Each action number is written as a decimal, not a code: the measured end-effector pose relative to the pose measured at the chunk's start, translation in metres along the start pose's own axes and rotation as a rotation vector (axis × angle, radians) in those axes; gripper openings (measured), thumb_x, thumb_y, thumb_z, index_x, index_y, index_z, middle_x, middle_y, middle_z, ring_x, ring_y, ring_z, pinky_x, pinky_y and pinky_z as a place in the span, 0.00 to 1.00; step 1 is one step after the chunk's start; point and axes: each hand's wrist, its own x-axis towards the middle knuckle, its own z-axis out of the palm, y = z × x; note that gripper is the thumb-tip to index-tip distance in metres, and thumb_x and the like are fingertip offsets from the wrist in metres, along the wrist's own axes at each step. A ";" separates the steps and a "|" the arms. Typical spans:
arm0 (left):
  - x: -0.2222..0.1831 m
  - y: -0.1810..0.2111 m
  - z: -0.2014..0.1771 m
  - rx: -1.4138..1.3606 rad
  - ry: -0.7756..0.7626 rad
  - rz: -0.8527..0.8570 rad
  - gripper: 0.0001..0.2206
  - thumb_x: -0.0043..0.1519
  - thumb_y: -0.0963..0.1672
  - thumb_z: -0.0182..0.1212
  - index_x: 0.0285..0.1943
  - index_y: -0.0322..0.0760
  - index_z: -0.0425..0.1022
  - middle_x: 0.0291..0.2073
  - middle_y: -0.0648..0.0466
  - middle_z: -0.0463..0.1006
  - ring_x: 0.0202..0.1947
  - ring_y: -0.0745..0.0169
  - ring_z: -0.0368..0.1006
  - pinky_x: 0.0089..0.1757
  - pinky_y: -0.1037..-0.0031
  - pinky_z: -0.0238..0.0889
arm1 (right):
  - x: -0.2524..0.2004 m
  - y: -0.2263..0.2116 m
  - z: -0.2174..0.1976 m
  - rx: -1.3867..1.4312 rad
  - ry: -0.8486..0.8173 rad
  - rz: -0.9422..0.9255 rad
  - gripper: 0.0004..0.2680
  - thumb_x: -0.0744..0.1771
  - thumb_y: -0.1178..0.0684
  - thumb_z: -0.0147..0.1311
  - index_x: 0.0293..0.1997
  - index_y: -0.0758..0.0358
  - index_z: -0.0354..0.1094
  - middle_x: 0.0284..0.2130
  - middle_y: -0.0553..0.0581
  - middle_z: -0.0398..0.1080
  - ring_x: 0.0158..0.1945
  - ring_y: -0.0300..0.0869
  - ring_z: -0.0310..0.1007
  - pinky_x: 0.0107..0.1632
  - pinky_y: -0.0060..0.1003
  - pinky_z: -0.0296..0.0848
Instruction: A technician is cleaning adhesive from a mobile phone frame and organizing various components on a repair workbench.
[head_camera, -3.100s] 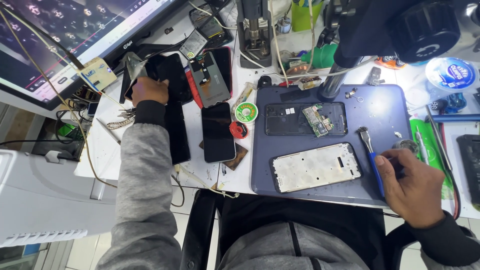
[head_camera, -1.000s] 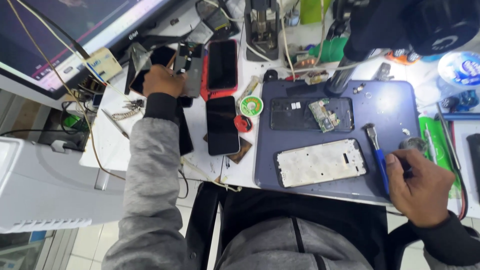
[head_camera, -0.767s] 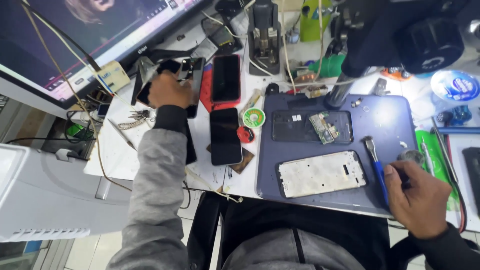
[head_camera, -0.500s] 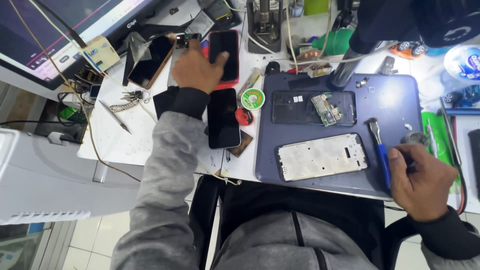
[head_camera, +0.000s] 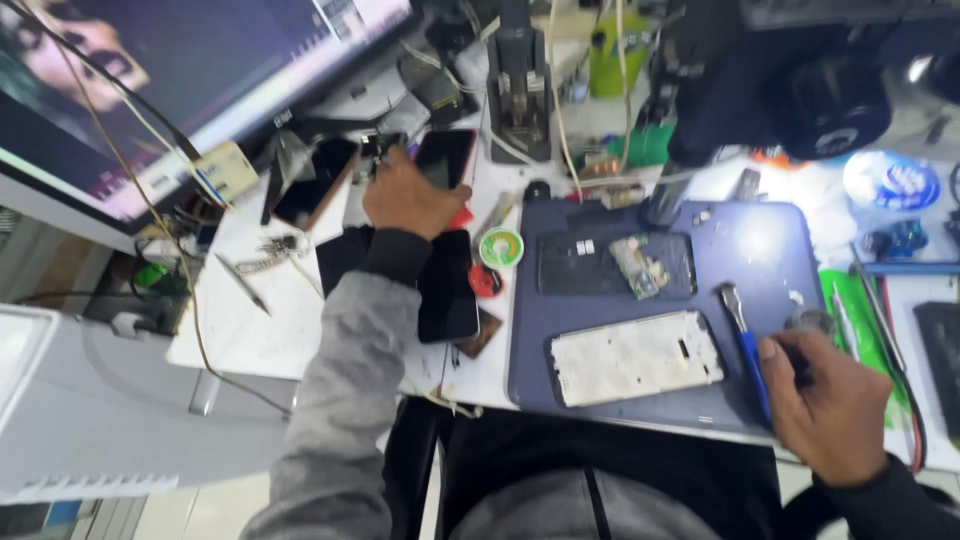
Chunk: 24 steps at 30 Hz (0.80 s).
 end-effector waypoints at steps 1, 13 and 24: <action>-0.006 -0.010 0.009 -0.065 0.096 0.024 0.40 0.39 0.61 0.77 0.51 0.33 0.68 0.38 0.43 0.81 0.39 0.37 0.79 0.37 0.51 0.71 | -0.005 -0.005 -0.004 0.029 -0.040 0.040 0.09 0.72 0.50 0.53 0.39 0.64 0.75 0.23 0.54 0.72 0.20 0.41 0.64 0.29 0.37 0.60; -0.022 -0.008 -0.070 -0.944 0.385 0.055 0.31 0.49 0.43 0.83 0.59 0.41 0.67 0.32 0.58 0.81 0.27 0.71 0.71 0.30 0.78 0.70 | -0.008 0.005 0.001 0.024 -0.006 0.018 0.09 0.72 0.51 0.54 0.43 0.67 0.76 0.30 0.57 0.76 0.26 0.43 0.71 0.33 0.38 0.65; -0.118 -0.051 -0.142 -2.388 -0.203 -0.042 0.23 0.53 0.58 0.58 0.29 0.36 0.73 0.23 0.48 0.73 0.25 0.53 0.70 0.31 0.57 0.68 | -0.053 -0.140 0.008 0.274 -0.292 -0.566 0.08 0.68 0.48 0.54 0.38 0.62 0.75 0.33 0.58 0.78 0.33 0.49 0.77 0.38 0.42 0.72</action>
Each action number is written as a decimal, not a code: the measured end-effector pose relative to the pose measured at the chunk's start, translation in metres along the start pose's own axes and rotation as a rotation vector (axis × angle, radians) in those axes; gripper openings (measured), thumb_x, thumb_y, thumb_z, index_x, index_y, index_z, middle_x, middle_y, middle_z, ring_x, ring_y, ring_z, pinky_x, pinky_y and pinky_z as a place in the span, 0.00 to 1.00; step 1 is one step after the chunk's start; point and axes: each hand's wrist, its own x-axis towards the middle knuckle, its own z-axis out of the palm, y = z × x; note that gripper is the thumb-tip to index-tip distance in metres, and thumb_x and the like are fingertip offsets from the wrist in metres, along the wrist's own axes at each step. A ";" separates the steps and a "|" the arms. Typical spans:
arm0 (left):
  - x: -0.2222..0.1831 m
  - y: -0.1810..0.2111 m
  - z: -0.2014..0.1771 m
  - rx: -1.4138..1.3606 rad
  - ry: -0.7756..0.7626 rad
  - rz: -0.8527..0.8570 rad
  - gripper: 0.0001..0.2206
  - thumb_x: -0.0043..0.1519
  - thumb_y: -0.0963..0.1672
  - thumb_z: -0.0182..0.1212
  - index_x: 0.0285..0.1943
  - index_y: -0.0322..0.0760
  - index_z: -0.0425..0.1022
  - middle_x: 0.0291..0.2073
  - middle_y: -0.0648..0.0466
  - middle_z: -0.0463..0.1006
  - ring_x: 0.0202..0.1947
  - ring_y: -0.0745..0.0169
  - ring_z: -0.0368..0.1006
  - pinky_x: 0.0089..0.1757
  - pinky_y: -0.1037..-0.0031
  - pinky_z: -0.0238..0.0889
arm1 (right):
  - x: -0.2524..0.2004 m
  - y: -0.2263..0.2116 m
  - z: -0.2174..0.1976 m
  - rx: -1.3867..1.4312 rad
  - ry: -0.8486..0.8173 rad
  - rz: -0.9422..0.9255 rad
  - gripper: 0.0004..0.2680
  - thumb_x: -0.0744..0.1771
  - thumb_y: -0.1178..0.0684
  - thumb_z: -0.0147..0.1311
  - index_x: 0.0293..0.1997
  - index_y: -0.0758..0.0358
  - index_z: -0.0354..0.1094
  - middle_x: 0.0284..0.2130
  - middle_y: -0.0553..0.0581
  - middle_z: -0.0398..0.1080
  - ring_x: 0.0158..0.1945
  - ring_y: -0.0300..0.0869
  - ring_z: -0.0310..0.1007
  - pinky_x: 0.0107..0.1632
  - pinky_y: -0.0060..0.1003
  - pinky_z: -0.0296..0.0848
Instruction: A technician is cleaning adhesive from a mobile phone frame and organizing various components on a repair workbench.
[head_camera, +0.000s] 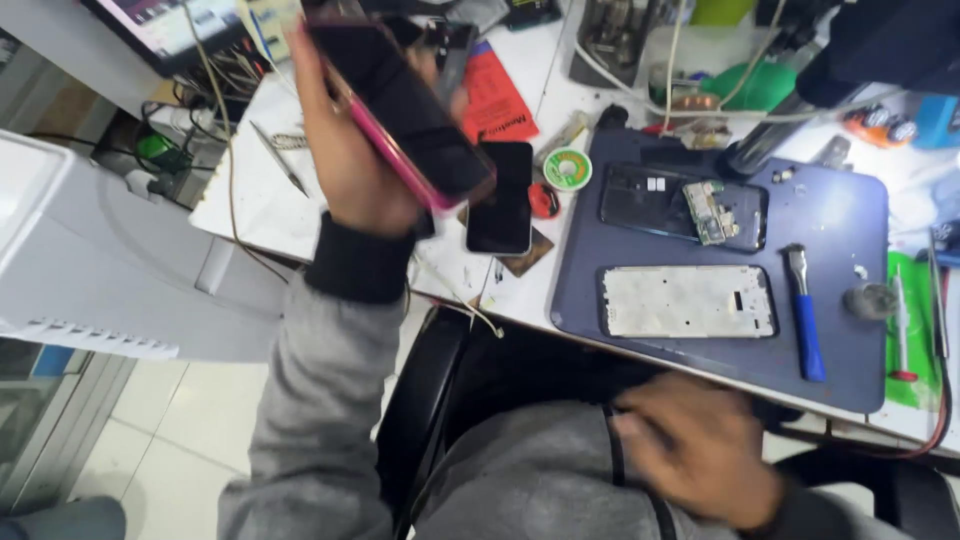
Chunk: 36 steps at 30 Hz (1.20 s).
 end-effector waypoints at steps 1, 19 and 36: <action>-0.019 0.002 0.004 -0.032 -0.022 -0.093 0.23 0.55 0.60 0.52 0.23 0.43 0.67 0.18 0.55 0.66 0.18 0.63 0.63 0.26 0.71 0.62 | 0.008 -0.012 0.016 0.235 -0.255 0.019 0.09 0.68 0.44 0.53 0.41 0.57 0.73 0.34 0.52 0.79 0.36 0.46 0.80 0.42 0.40 0.76; -0.080 -0.046 -0.020 1.544 -0.305 1.016 0.53 0.50 0.64 0.74 0.77 0.35 0.54 0.66 0.39 0.68 0.63 0.43 0.72 0.62 0.57 0.78 | 0.029 0.021 0.166 0.392 -0.706 0.540 0.28 0.67 0.38 0.54 0.75 0.52 0.48 0.71 0.55 0.58 0.75 0.49 0.53 0.74 0.42 0.47; -0.071 -0.060 0.003 0.444 -0.194 0.159 0.34 0.60 0.57 0.57 0.66 0.26 0.68 0.50 0.38 0.78 0.52 0.44 0.77 0.54 0.60 0.72 | 0.035 0.028 0.202 0.386 -0.575 0.352 0.15 0.67 0.47 0.55 0.58 0.57 0.60 0.57 0.59 0.66 0.62 0.54 0.63 0.63 0.45 0.59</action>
